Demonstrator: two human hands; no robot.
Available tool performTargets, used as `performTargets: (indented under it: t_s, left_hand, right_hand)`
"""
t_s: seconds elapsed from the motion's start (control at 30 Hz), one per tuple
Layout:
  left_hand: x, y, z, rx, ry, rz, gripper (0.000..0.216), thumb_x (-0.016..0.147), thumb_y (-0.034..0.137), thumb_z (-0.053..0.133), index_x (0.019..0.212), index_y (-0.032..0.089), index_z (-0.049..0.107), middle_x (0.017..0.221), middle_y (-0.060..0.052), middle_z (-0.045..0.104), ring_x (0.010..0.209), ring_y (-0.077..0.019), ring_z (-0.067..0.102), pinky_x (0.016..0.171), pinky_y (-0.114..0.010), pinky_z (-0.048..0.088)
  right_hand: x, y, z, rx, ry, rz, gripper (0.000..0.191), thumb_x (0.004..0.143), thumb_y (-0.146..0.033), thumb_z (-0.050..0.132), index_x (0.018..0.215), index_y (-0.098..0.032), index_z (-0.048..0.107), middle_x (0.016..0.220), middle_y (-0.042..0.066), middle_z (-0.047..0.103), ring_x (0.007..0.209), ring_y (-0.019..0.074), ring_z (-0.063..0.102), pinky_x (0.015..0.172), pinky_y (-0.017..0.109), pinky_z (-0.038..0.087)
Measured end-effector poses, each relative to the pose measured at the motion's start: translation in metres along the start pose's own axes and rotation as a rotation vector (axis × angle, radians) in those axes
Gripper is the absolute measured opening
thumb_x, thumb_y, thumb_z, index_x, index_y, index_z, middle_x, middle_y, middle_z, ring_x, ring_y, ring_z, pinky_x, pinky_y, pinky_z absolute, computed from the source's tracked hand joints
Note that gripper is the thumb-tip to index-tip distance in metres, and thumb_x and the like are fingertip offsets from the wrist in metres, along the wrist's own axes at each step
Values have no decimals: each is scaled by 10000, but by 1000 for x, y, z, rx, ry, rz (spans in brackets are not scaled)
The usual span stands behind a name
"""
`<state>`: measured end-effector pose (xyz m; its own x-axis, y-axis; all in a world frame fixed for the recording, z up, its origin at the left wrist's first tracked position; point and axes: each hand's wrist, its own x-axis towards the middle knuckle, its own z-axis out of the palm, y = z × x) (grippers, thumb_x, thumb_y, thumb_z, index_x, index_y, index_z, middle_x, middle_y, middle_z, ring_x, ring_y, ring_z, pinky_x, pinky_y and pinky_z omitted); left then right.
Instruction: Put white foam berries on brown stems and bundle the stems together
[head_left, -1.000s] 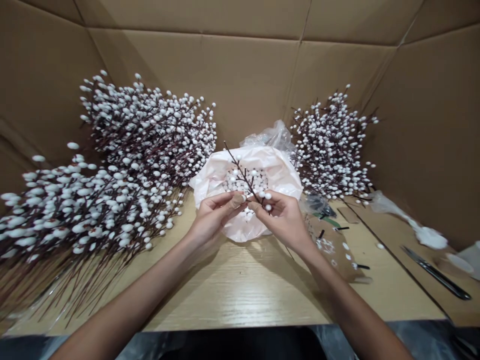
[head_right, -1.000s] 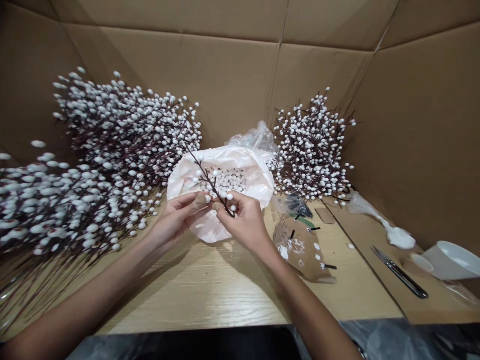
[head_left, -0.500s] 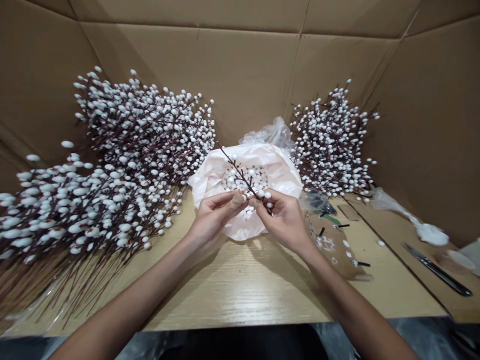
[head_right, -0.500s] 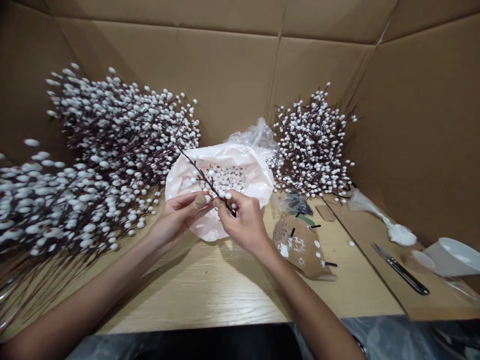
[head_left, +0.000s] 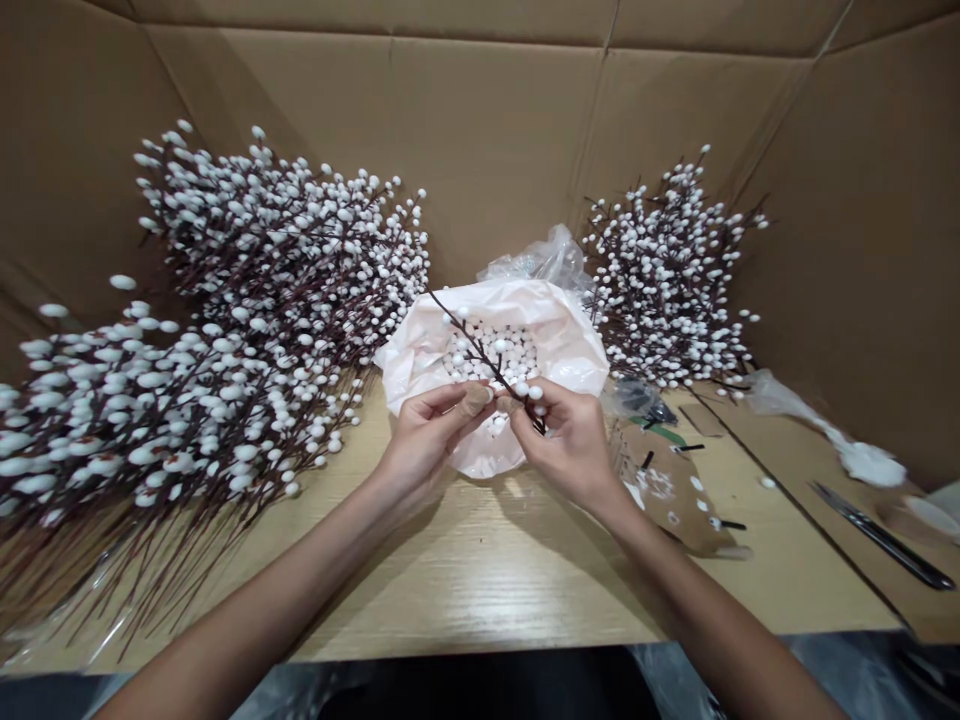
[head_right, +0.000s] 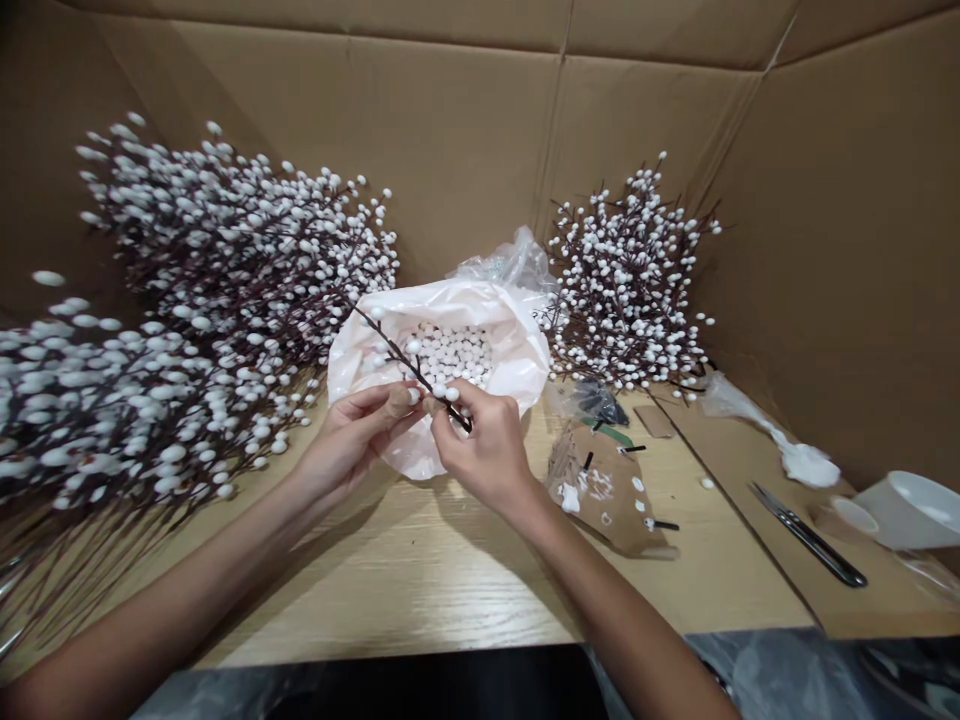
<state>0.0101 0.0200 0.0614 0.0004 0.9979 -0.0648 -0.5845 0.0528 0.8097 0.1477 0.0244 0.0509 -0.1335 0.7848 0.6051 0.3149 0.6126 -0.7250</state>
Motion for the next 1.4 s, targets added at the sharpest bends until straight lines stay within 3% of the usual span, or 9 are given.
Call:
performTargets:
  t_s: [0.4, 0.6, 0.77, 0.87, 1.07, 1.17, 1.27, 1.33, 1.4]
  left_hand:
    - [-1, -3, -1, 29, -12, 21, 296, 407, 222, 867, 654, 131, 732, 656, -26, 719, 599, -105, 647, 597, -177, 529]
    - [0, -4, -2, 62, -9, 49, 308, 418, 249, 865, 670, 134, 729, 684, -24, 718, 643, -111, 644, 689, -218, 522]
    - [0, -3, -1, 43, 25, 35, 312, 436, 231, 859, 690, 115, 718, 716, -34, 715, 669, -127, 646, 797, -283, 511]
    - [-1, 2, 2, 31, 21, 28, 318, 459, 224, 854, 721, 118, 709, 755, -28, 713, 699, -125, 649, 834, -284, 502]
    - [-4, 12, 0, 118, -5, 37, 471, 521, 267, 829, 949, 146, 676, 930, -70, 701, 822, -158, 655, 795, -275, 513]
    - [-5, 6, -6, 345, -141, -74, 511, 526, 227, 824, 1001, 139, 657, 961, -94, 693, 787, -158, 647, 685, -254, 516]
    - [-6, -8, -10, 535, -434, -231, 473, 545, 269, 809, 970, 113, 672, 838, -85, 704, 649, -137, 629, 586, -242, 486]
    - [-7, -18, -11, 595, -549, -226, 445, 572, 333, 783, 940, 105, 683, 742, -65, 697, 561, -114, 594, 550, -235, 457]
    - [-8, -26, -10, 647, -561, -182, 423, 574, 377, 767, 884, 100, 689, 659, -45, 677, 504, -103, 559, 521, -228, 429]
  right_hand:
    - [-1, 0, 1, -15, 5, -22, 76, 764, -140, 520, 703, -157, 562, 553, -44, 476, 491, 80, 407, 481, 217, 302]
    - [-1, 0, 2, -2, 5, -10, 90, 776, -166, 516, 692, -163, 548, 561, -39, 484, 492, 81, 404, 483, 218, 298]
    - [2, -2, 2, 63, 9, 79, 178, 784, -233, 545, 624, -169, 501, 526, -51, 394, 494, 80, 357, 460, 219, 265]
    - [6, -5, 2, 172, 11, 166, 242, 765, -285, 584, 580, -174, 475, 513, -55, 386, 485, 78, 363, 449, 212, 275]
    - [19, -9, -7, 676, 76, 454, 232, 615, -328, 747, 727, -152, 645, 700, 28, 685, 674, 153, 628, 666, 268, 490]
    - [25, -10, -14, 851, 161, 511, 235, 566, -298, 788, 711, -155, 670, 743, 39, 715, 733, 158, 661, 779, 284, 511]
    - [28, -11, -15, 937, 211, 507, 247, 535, -286, 811, 698, -160, 674, 766, 30, 721, 756, 149, 670, 829, 273, 510]
    - [28, -11, -11, 938, 230, 490, 244, 540, -291, 809, 693, -159, 671, 761, 27, 718, 758, 152, 674, 850, 281, 506]
    - [27, -10, -4, 905, 247, 470, 238, 554, -298, 801, 692, -162, 664, 759, 25, 714, 773, 166, 676, 863, 302, 503]
